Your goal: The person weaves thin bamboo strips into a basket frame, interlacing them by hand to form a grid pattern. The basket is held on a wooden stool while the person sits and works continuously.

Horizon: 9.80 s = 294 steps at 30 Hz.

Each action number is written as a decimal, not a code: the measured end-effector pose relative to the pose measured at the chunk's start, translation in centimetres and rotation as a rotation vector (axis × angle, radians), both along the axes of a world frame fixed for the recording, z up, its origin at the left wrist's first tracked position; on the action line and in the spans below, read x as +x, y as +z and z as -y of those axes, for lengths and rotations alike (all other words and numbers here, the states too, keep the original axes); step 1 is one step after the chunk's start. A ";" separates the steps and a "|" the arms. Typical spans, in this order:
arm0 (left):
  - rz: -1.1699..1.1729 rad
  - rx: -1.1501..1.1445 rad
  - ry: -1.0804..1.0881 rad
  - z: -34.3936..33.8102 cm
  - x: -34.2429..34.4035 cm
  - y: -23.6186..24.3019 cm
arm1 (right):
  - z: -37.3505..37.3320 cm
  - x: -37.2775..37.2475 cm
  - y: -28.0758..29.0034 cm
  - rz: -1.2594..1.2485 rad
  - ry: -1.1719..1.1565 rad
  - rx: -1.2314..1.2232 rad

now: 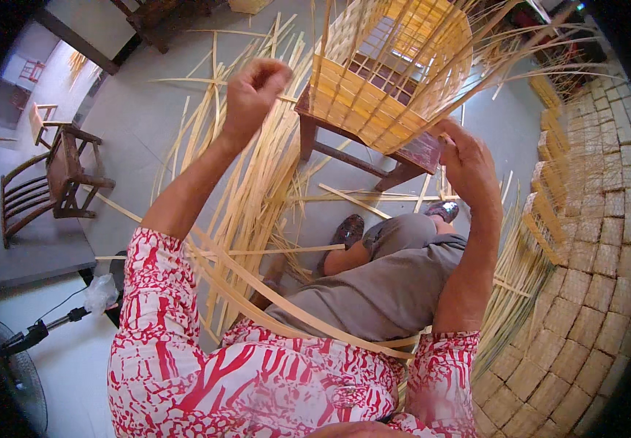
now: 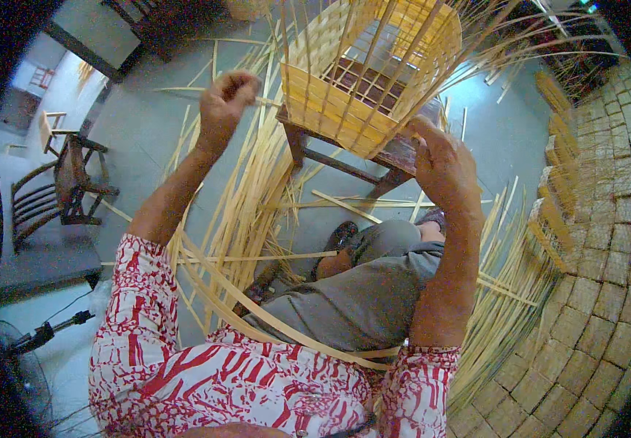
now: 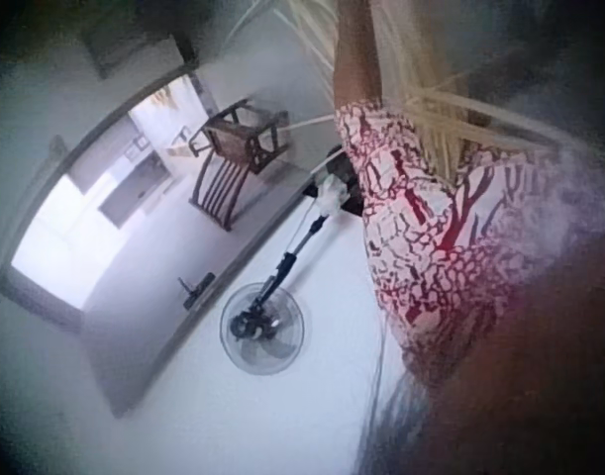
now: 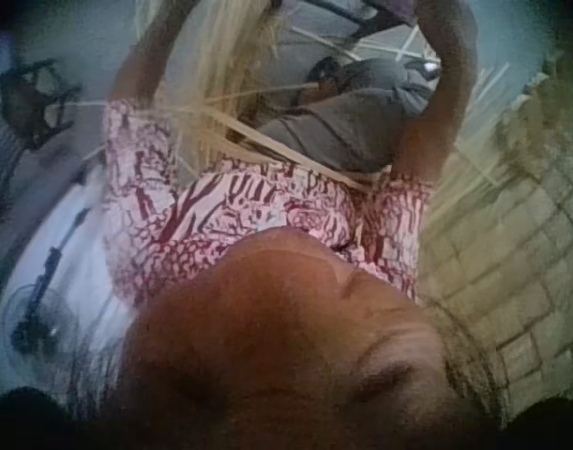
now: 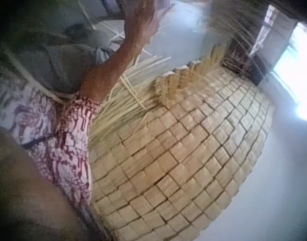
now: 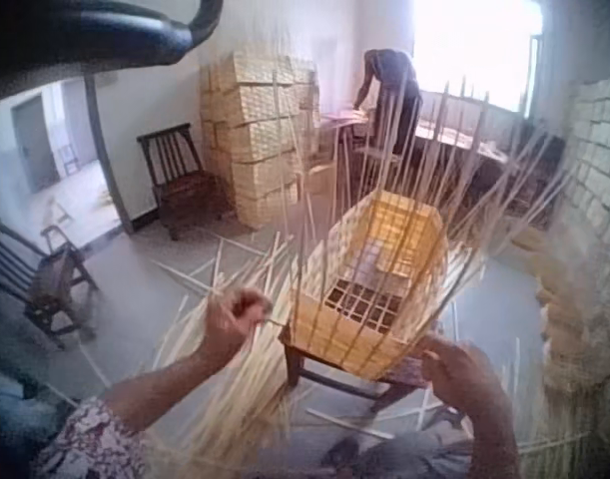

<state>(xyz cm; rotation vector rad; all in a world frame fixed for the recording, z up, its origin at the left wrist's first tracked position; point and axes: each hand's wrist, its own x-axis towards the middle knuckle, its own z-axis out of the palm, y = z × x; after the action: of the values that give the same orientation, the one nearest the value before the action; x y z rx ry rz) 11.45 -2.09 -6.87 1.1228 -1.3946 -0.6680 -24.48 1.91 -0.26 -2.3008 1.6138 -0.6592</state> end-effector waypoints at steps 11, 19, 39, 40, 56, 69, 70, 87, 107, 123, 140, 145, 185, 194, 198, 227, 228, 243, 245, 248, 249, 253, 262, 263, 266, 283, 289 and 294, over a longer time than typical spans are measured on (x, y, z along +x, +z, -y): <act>0.697 -0.458 -0.414 -1.1 -11.9 6.6 | -0.7 2.4 0.0 0.167 0.045 -0.005; 0.973 -0.281 -0.627 0.9 -11.3 8.4 | -2.0 3.4 0.1 0.124 0.049 -0.054; 0.907 -0.534 -0.810 -2.0 -8.1 7.4 | -0.3 3.4 -2.0 -0.038 0.330 -0.399; 0.921 -0.561 -0.812 -2.0 -7.8 7.4 | -0.2 3.5 -1.5 -0.024 0.384 -0.364; 0.821 -0.215 -0.769 -0.4 -6.8 6.5 | 0.8 3.9 0.6 -0.103 0.345 -0.176; 0.457 -0.062 -0.291 1.3 -6.6 4.9 | 3.7 0.5 -3.9 0.016 -0.471 -0.216; 0.399 -0.054 -0.279 1.6 -6.9 4.8 | 3.5 0.5 -4.4 0.038 -0.434 -0.163; 0.312 -0.104 -0.359 1.6 -7.9 5.0 | 2.6 7.8 -6.1 1.991 -0.178 0.383; 0.263 -0.109 -0.399 2.4 -7.7 4.6 | 3.5 8.4 -2.6 0.971 0.178 -0.084; 0.174 -0.167 -0.343 3.4 -9.2 4.0 | 2.9 9.1 -3.4 2.004 -0.038 0.449; 0.109 -0.067 -0.504 4.9 -8.8 3.4 | 6.9 4.8 -1.8 1.207 -0.149 -0.172; 0.089 -0.038 -0.528 5.1 -9.1 3.4 | 7.0 4.0 -1.8 1.041 -0.153 -0.127; 0.116 -0.060 -0.249 2.1 1.7 2.9 | 1.0 2.2 -1.8 1.110 -0.194 -0.297; 0.132 -0.103 0.184 0.4 4.4 -2.7 | 0.4 4.1 -2.3 0.596 -0.320 -0.098; 0.084 0.008 0.191 0.7 1.2 -2.0 | 2.5 3.2 -3.0 0.341 -0.341 0.025; 0.451 -0.558 -0.085 3.3 -2.5 1.8 | 0.7 0.3 -3.0 0.581 -0.319 0.164; 0.455 -0.764 -0.032 2.8 -2.6 2.1 | 0.5 0.6 -3.3 0.568 -0.307 0.176; 0.362 0.502 -0.713 -19.3 9.1 0.5 | -7.0 1.6 -2.4 0.642 -0.146 0.086; 0.352 0.575 -0.785 -20.1 9.2 0.2 | -7.7 2.4 -2.3 0.715 -0.058 0.192; 0.402 0.437 -0.760 -20.1 8.3 0.0 | -9.5 3.6 -1.2 0.731 -0.047 0.550; 0.406 0.360 -0.732 -19.6 7.7 0.5 | -10.6 4.6 -0.5 0.771 -0.021 0.744; 0.418 0.022 -0.648 -16.8 3.2 1.4 | -14.2 6.4 0.7 0.711 0.344 1.086; 0.765 -0.458 -0.305 -9.3 -5.7 2.5 | -11.0 -4.3 5.2 0.170 0.001 0.790; 0.806 -0.443 -0.296 -8.5 -5.5 2.9 | -11.0 -6.6 5.3 0.179 -0.005 0.763; 0.869 -0.550 -0.248 -5.4 -4.7 2.7 | -11.3 -13.7 5.9 0.260 -0.102 0.677; 0.620 -0.615 -0.041 -0.7 -4.7 2.4 | -10.4 -16.1 3.7 -0.045 -0.066 0.495; 0.290 -0.174 -0.067 2.1 -1.9 8.1 | -10.7 -13.6 2.3 -0.198 0.032 0.191; 0.609 -0.427 -0.528 -1.6 -5.4 6.8 | -10.4 -14.6 3.2 -0.216 -0.040 0.198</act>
<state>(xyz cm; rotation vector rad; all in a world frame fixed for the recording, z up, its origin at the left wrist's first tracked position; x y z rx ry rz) 6.03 -0.54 -0.07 0.6257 -2.2741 -0.3585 -39.04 12.30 2.91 -2.2624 1.7348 -0.2505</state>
